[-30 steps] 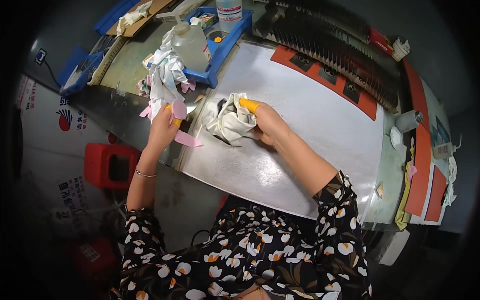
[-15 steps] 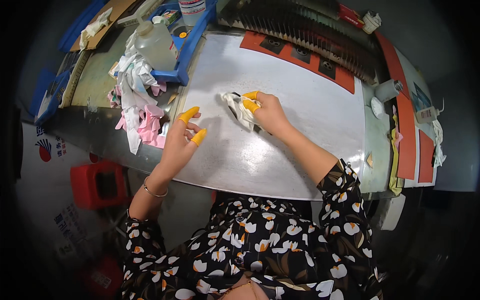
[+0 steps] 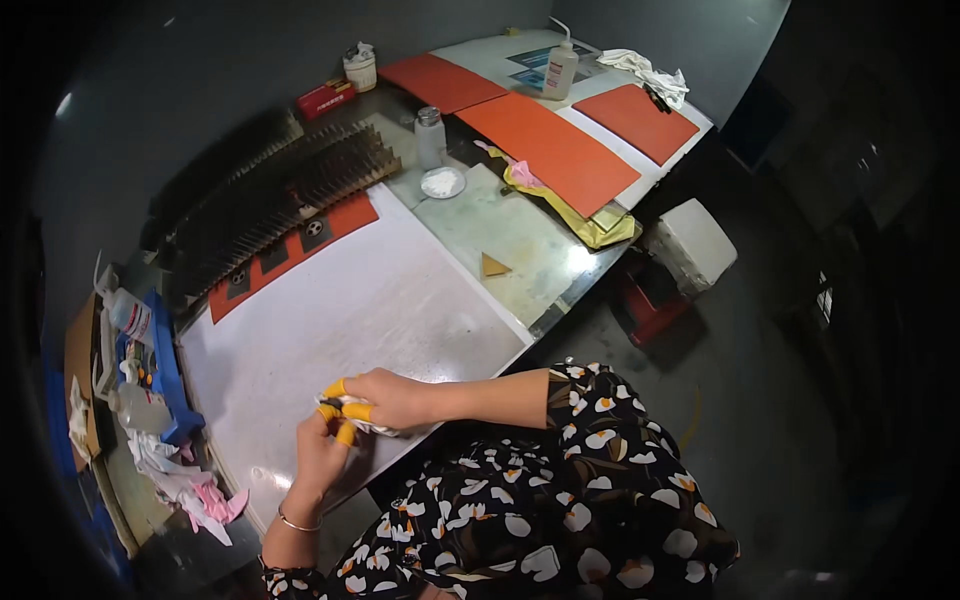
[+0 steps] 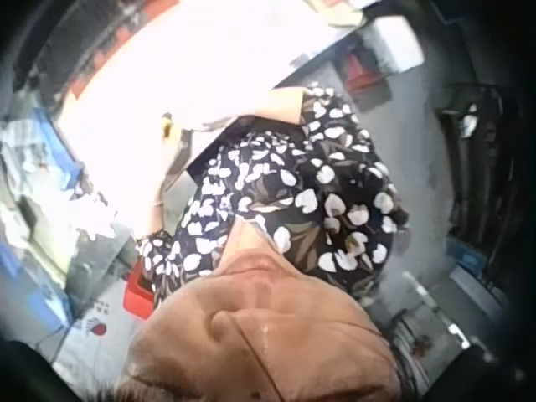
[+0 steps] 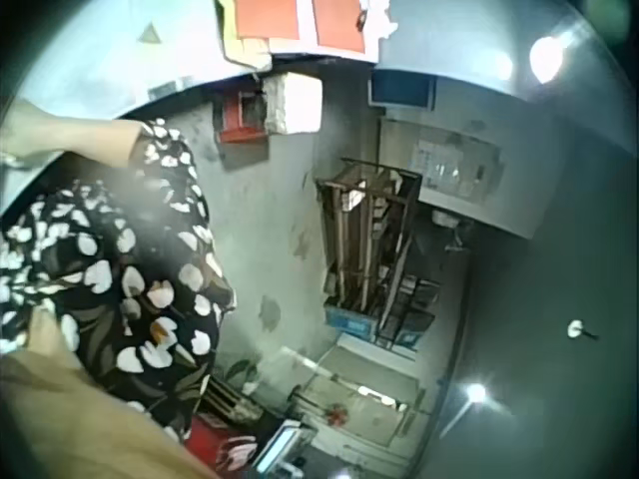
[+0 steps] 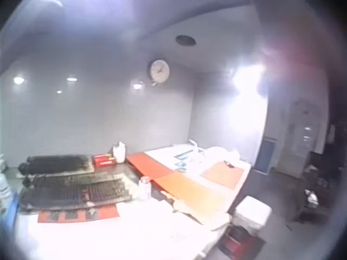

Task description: The person cleans a metal workbench and several small metal plates using a pink cloth and a yellow sponge. They wipe the surface, handle the plates one by one, and apply a liquid from a squeeze bottle to the plates before scrubbing them.

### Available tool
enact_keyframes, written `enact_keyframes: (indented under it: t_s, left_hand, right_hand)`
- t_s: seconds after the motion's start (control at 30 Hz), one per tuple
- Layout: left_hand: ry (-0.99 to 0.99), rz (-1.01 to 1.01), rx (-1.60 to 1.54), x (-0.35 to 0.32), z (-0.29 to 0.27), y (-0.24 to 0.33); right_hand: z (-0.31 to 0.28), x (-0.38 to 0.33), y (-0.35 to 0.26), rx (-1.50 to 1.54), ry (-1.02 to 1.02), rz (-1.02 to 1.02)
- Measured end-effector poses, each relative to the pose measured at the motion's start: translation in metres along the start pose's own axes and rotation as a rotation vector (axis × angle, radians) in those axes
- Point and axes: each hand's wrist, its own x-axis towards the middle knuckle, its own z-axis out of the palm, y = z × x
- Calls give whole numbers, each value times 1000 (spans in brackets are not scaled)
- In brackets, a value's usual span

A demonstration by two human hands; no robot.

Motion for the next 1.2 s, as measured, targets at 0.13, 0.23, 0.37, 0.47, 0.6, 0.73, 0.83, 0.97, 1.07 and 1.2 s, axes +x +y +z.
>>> enact_keyframes:
  t_s: [0.13, 0.23, 0.37, 0.47, 0.6, 0.73, 0.83, 0.97, 1.07, 1.2]
  left_hand:
    - [-394, 53, -20, 10, 19, 22]
    - [-252, -90, 6, 20, 28, 5]
    - [-25, -112, 10, 45, 31, 7]
    - [63, -173, 40, 39, 29, 3]
    - [124, -264, -15, 29, 30, 4]
    - [169, -242, -48, 26, 35, 3]
    - [220, -247, -47, 23, 38, 1]
    - [214, -260, -50, 23, 42, -1]
    - [272, -211, -137, 10, 38, -8]
    - [334, -96, -112, -20, 14, -16]
  right_hand:
    - [-72, -70, 9, -124, 7, 8]
    - [-128, -94, 0, -80, 54, 431]
    - [-211, -133, 23, -89, 234, 348]
    - [-290, -143, 25, -292, 475, 526]
    - [-508, -145, 76, -847, 872, 757]
    - [-591, -145, 84, -1195, 1507, 414]
    - [-503, -112, 115, -978, 1252, -86]
    - [-373, -127, 122, -734, 937, 168]
    - [-333, -143, 162, -973, 828, 129]
    - [-264, -128, 71, -704, 891, 20]
